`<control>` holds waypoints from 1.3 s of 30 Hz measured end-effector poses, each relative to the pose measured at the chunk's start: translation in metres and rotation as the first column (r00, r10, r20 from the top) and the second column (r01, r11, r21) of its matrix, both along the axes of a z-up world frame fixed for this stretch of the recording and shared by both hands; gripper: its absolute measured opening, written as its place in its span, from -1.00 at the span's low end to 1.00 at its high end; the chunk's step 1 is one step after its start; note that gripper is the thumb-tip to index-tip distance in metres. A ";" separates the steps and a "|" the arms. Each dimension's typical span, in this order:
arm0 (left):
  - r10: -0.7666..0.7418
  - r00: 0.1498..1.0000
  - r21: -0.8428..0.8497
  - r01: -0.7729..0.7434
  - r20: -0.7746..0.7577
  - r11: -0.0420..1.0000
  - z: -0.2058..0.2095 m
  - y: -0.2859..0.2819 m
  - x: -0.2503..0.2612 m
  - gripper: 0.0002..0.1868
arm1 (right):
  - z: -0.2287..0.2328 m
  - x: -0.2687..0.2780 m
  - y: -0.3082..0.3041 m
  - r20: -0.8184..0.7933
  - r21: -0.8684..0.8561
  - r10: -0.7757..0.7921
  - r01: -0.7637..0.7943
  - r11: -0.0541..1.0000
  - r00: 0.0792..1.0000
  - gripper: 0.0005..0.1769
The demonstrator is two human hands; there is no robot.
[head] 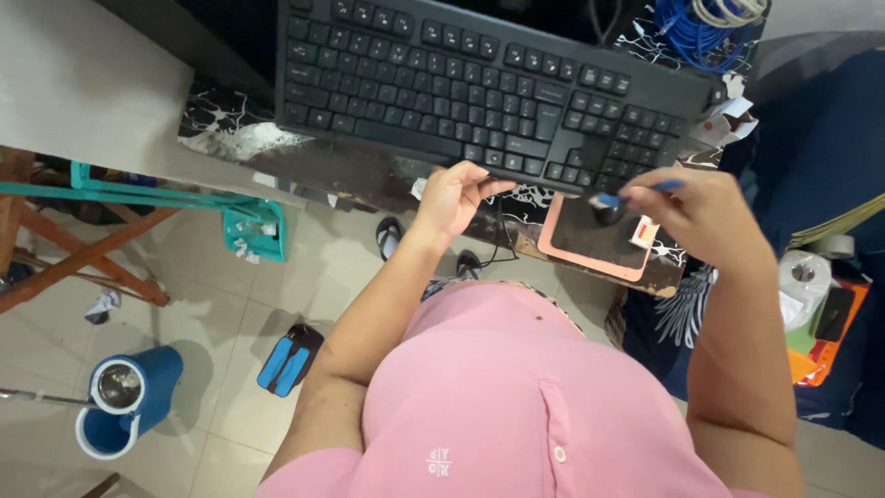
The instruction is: The person uses a toothbrush to scrub the keys and crevices of a black computer keyboard. After brushing, the person wipes the surrounding desk surface with a tissue and repositions the monitor.
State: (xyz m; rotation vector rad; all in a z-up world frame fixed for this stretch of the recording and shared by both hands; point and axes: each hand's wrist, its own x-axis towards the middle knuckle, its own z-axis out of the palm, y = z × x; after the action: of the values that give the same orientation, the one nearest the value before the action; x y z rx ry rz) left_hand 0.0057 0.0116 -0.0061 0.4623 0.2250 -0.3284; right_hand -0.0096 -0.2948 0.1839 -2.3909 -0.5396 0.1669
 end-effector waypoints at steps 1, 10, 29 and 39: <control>0.000 1.000 0.012 0.000 -0.014 1.000 0.000 0.001 -0.002 -0.78 | 0.000 -0.001 -0.004 -0.042 0.125 -0.090 0.095 0.988 0.995 -0.91; -0.015 1.000 0.014 0.015 0.002 1.000 -0.005 0.002 -0.001 -0.74 | -0.006 -0.005 0.004 -0.089 0.040 -0.256 0.261 0.965 0.962 -0.87; -0.072 0.997 0.006 0.072 -0.004 0.997 0.011 0.007 -0.003 -0.76 | -0.008 0.008 -0.001 -0.090 0.533 -0.430 0.408 0.741 0.898 -0.86; -0.072 0.997 0.059 0.073 -0.006 0.996 0.007 0.008 -0.004 -0.73 | 0.004 0.012 -0.008 -0.117 0.541 -0.397 0.393 0.743 0.911 -0.87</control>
State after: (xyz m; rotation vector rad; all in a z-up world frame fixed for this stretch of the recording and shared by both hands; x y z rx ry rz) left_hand 0.0012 0.0198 0.0013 0.5293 0.2226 -0.3944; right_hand 0.0023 -0.3024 0.1882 -1.8672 -0.0437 -0.1721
